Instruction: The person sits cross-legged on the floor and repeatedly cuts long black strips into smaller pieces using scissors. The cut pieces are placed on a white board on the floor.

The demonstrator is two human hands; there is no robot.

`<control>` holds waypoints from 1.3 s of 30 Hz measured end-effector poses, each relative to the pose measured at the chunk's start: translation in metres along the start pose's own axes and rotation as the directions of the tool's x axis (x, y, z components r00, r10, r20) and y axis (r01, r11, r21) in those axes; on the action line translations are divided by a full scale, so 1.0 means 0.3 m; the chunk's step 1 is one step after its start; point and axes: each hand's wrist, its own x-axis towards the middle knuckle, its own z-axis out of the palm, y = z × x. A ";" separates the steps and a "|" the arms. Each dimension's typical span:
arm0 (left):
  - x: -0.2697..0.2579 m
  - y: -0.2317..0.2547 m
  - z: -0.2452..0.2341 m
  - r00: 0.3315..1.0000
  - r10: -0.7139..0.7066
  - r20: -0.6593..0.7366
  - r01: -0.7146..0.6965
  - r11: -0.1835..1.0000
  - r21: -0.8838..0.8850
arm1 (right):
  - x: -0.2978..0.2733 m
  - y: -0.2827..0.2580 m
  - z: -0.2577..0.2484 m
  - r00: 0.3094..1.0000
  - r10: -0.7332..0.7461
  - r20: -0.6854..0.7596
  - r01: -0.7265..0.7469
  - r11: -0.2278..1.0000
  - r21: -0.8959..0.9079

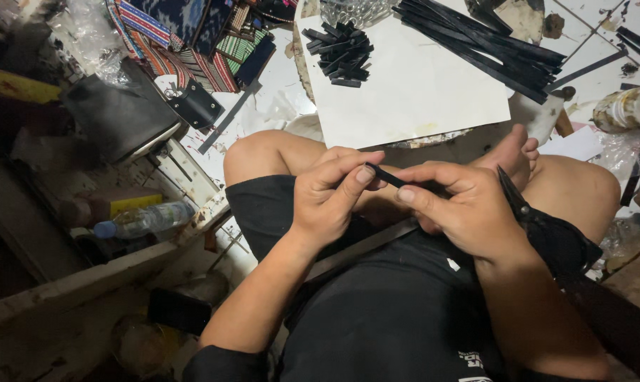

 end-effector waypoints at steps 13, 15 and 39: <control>-0.001 -0.031 0.009 0.999 -0.024 -0.045 0.021 0.998 -0.059 | 0.017 -0.067 0.035 0.995 -0.102 -0.006 0.101 0.991 -0.089; -0.001 -0.032 0.011 0.998 -0.036 -0.049 0.033 0.998 -0.058 | 0.013 -0.056 0.033 0.992 -0.123 -0.018 0.121 0.987 -0.103; -0.007 0.053 0.031 0.983 0.179 0.045 -0.182 0.979 0.087 | -0.006 -0.065 0.018 0.946 -0.323 0.024 0.324 0.942 -0.094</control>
